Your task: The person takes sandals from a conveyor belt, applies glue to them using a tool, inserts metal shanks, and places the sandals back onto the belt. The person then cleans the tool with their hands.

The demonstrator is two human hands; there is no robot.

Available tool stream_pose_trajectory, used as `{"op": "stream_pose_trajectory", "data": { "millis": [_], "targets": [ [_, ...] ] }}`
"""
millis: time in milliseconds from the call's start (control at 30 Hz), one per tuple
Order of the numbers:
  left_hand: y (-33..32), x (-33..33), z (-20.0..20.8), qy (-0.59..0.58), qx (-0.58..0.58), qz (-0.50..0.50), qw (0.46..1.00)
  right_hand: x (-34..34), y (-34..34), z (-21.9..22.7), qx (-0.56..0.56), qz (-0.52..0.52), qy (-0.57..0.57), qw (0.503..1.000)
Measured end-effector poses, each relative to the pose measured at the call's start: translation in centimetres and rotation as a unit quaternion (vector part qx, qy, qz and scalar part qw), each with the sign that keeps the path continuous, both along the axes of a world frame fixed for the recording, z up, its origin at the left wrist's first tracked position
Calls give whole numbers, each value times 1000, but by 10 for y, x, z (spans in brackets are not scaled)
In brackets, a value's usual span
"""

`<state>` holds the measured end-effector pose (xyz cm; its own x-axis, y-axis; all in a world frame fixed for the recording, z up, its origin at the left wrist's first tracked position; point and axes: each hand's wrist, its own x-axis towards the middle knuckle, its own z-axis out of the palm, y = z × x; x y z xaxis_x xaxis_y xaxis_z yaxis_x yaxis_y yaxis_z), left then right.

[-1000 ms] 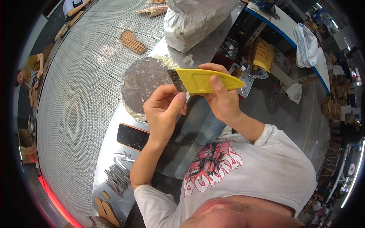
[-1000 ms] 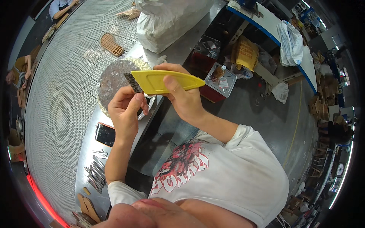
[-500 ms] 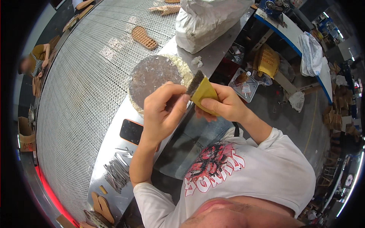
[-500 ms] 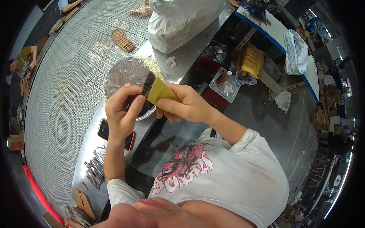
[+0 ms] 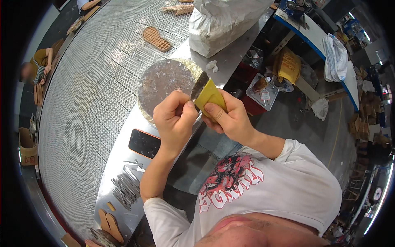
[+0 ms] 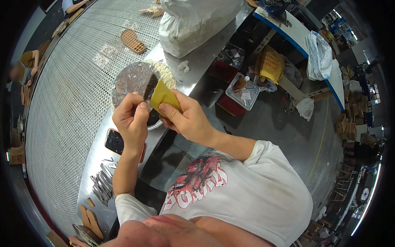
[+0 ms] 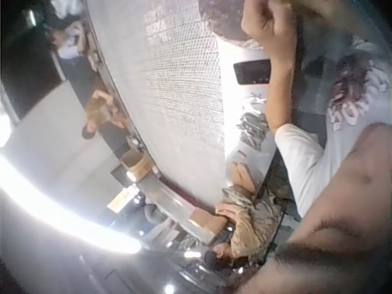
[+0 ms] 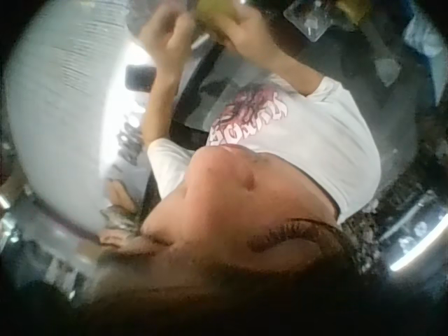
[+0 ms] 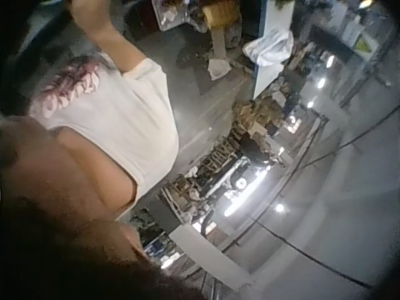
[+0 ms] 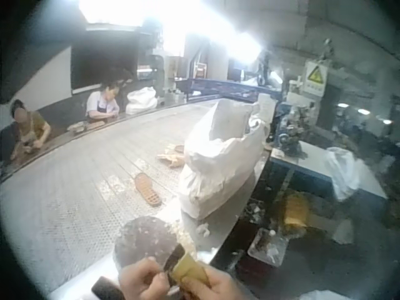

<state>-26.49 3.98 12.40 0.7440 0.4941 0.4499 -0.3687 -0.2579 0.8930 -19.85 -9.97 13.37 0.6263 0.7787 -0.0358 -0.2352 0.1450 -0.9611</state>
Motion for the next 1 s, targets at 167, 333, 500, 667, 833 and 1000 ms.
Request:
{"op": "stream_pose_trajectory", "data": {
  "millis": [167, 333, 500, 667, 833, 1000],
  "targets": [
    [4, -6, -2, -30, 121, 2, 992, -3, 4, -3, -11, -32, -9, 999],
    [2, -12, 8, -34, 111, -38, 993, 19, 4, -18, -15, -31, 60, 998],
    [11, -7, 7, -13, 94, 58, 994, 8, 0, -13, -16, -3, 46, 999],
    [7, -17, 6, 26, 148, 9, 989, 7, -2, -14, -7, 0, 12, 1000],
    [-17, -29, 11, 47, 229, -165, 958, 20, -12, -7, 3, -36, 14, 999],
    [-58, -17, -5, 53, 302, -236, 922, 34, -27, 0, -7, -91, -55, 994]
  ]
}}
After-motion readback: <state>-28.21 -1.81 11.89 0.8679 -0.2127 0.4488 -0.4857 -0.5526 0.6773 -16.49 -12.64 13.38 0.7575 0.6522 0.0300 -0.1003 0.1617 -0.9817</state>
